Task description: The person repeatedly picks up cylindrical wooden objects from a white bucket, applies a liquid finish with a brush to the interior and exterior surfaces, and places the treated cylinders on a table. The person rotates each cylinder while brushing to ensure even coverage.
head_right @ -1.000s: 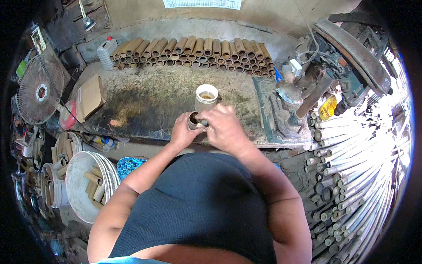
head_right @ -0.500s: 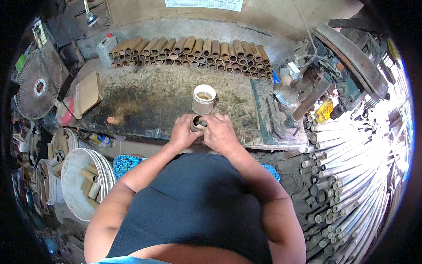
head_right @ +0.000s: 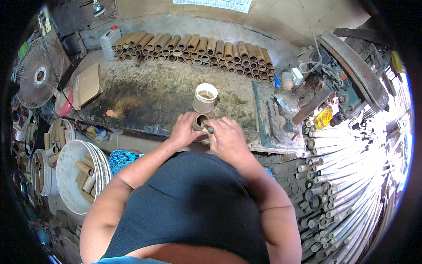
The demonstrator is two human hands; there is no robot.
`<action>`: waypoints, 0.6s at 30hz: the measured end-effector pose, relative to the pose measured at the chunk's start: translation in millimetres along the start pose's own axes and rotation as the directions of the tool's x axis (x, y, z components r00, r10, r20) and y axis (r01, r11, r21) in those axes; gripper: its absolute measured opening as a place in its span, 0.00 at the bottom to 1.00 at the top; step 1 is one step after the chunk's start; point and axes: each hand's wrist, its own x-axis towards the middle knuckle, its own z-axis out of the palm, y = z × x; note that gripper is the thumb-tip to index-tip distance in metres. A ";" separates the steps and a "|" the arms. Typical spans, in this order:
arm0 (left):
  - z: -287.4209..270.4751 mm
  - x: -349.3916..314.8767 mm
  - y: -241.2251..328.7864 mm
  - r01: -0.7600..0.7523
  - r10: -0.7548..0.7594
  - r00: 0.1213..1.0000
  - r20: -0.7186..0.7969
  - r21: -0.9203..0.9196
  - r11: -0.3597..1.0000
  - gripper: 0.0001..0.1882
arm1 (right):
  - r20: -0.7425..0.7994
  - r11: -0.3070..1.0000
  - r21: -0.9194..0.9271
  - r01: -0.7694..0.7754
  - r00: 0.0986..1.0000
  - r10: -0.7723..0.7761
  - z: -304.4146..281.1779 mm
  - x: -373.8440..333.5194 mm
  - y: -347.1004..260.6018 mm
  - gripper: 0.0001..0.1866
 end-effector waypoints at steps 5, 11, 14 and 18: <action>-6.0 7.9 -5.4 -0.072 0.075 0.992 0.100 -0.035 0.997 0.40 | 0.252 0.991 0.045 0.124 0.959 -0.131 -43.9 8.1 9.7 0.20; -11.5 10.3 -3.0 -0.167 0.180 0.970 0.161 -0.091 0.982 0.37 | 0.485 0.982 0.109 0.154 0.854 -0.187 -67.1 33.5 4.6 0.17; -9.9 8.0 -1.1 -0.181 0.196 0.964 0.177 -0.096 0.979 0.37 | 0.590 0.988 0.104 0.118 0.792 -0.157 -48.4 43.5 3.2 0.13; -8.5 6.1 -4.1 -0.182 0.205 0.962 0.178 -0.138 0.974 0.35 | 0.707 0.996 0.075 0.058 0.701 -0.094 -48.5 56.3 11.4 0.15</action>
